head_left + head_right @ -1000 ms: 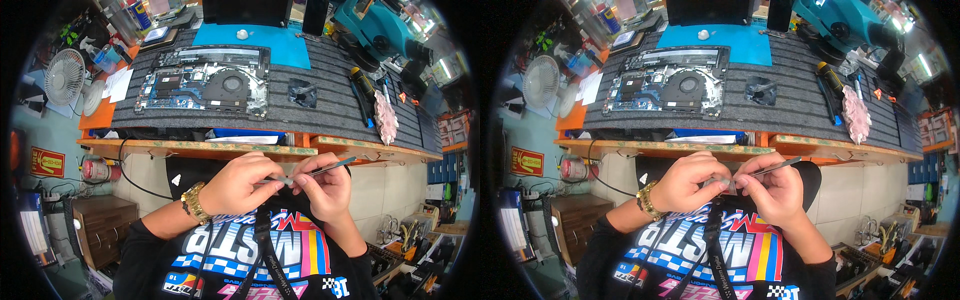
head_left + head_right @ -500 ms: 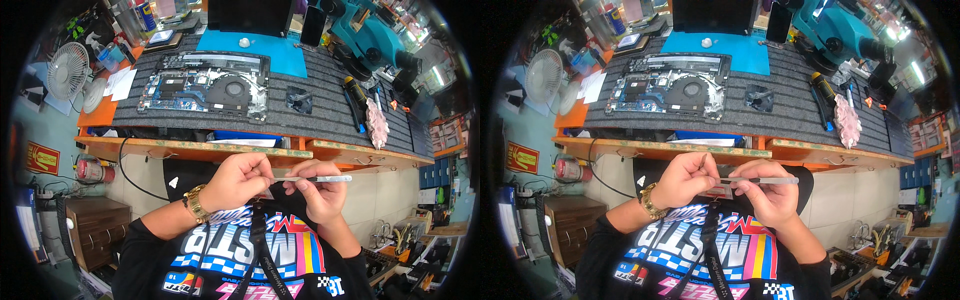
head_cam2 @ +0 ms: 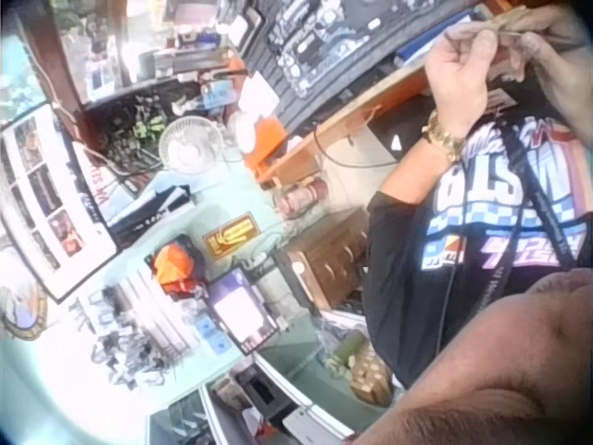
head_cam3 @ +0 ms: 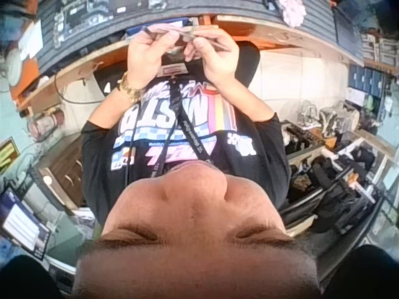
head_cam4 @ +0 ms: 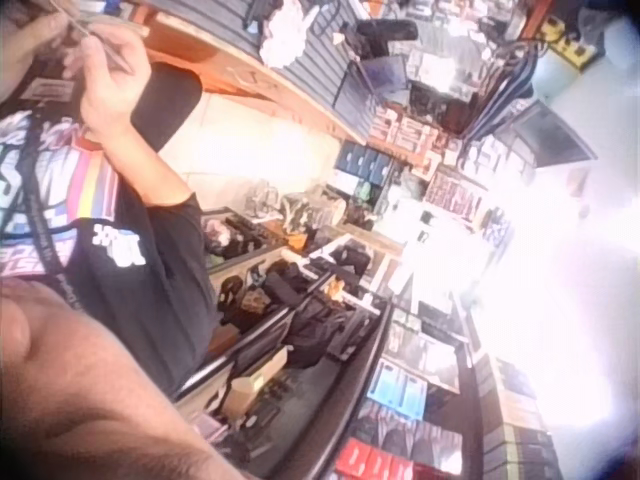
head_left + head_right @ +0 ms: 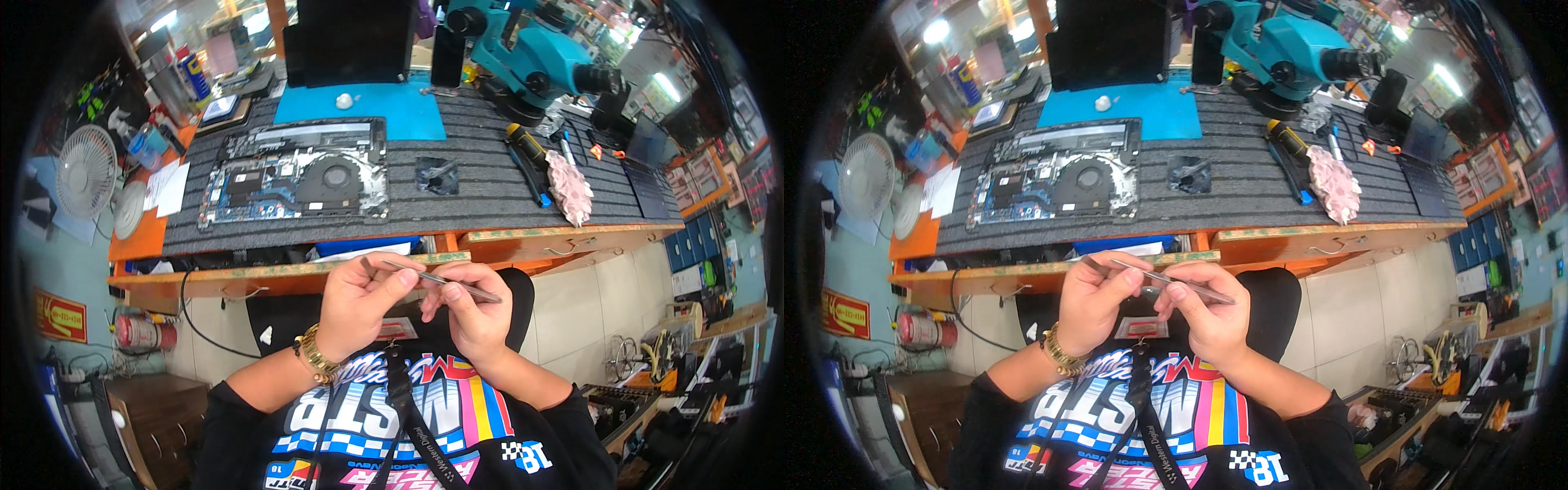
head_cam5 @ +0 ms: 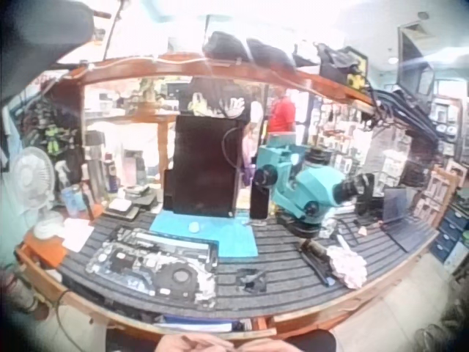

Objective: The person works on the internal components of an open laptop, using tweezers to handle small wires and connectors near a fan. The person later uses a pair of pliers on a small part and continues working on the laptop's circuitry.

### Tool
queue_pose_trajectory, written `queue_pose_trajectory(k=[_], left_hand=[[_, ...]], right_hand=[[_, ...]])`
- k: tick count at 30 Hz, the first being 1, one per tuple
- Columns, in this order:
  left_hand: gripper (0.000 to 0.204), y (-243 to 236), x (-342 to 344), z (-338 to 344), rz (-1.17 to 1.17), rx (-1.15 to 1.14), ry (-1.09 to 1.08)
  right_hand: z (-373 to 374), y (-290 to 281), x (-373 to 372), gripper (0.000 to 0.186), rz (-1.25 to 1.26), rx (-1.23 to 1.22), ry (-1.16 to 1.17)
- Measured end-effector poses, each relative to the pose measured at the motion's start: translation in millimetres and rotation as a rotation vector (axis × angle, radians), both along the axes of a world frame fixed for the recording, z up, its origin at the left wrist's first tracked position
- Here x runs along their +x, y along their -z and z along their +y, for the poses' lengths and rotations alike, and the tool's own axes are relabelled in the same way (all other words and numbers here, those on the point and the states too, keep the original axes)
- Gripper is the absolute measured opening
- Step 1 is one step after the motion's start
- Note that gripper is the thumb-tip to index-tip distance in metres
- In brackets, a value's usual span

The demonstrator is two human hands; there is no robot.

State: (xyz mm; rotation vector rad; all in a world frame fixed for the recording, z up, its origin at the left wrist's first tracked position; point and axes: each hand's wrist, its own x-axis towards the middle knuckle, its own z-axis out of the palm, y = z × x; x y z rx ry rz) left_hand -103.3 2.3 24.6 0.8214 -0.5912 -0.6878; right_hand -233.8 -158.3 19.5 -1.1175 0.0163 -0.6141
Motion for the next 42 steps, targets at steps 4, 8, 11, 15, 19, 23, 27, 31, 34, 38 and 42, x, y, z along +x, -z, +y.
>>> queue_pose_trajectory(k=[4, 8, 11, 15, 19, 23, 27, 31, 34, 38, 42], left_hand=[[0.013, -9.4, 13.6, -6.5, -0.073, 0.088, -0.085], [0.014, -13.1, 12.9, -30.4, -0.304, 0.367, -0.039], [0.014, -14.5, 9.0, -48.4, -0.133, 0.348, 0.079], [0.016, -18.2, 18.4, -53.4, -0.312, 0.25, -0.089], [0.022, -16.5, 19.9, -40.9, -0.466, 0.353, -0.036], [0.028, -9.5, 9.0, -35.7, -0.508, 0.376, 0.039], [0.03, -8.7, 12.1, -24.0, -0.644, 0.462, 0.037], [0.032, -11.1, 20.6, -9.2, -0.663, 0.498, 0.084], [0.035, -9.9, 19.6, -4.3, -0.629, 0.534, 0.149], [0.035, -3.8, 11.1, -6.9, -0.522, 0.501, 0.184], [0.035, 1.8, 8.2, -7.5, -0.368, 0.428, 0.213]], right_hand=[[-14.6, -9.1, -5.5, 0.018, 0.146, -0.126, 0.005], [-12.8, -11.3, -6.0, 0.019, 0.212, -0.105, 0.044], [-27.8, -14.4, -2.1, 0.01, 0.188, -0.347, 0.151], [-116.9, -31.2, 11.7, 0.015, 0.217, -0.902, 0.577], [-198.6, -36.9, 42.6, 0.04, 0.754, -1.471, 0.782], [-226.2, -36.2, 78.2, 0.042, 1.164, -1.56, 0.569], [-227.3, -42.0, 79.1, 0.039, 1.23, -1.685, 0.48], [-220.1, -42.7, 68.9, 0.045, 1.146, -1.667, 0.382], [-213.0, -34.7, 58.5, 0.043, 1.027, -1.616, 0.419], [-212.4, -31.2, 27.5, 0.028, 0.774, -1.047, 0.275], [-199.5, -32.4, -21.4, 0.019, 0.59, -0.286, 0.091]])
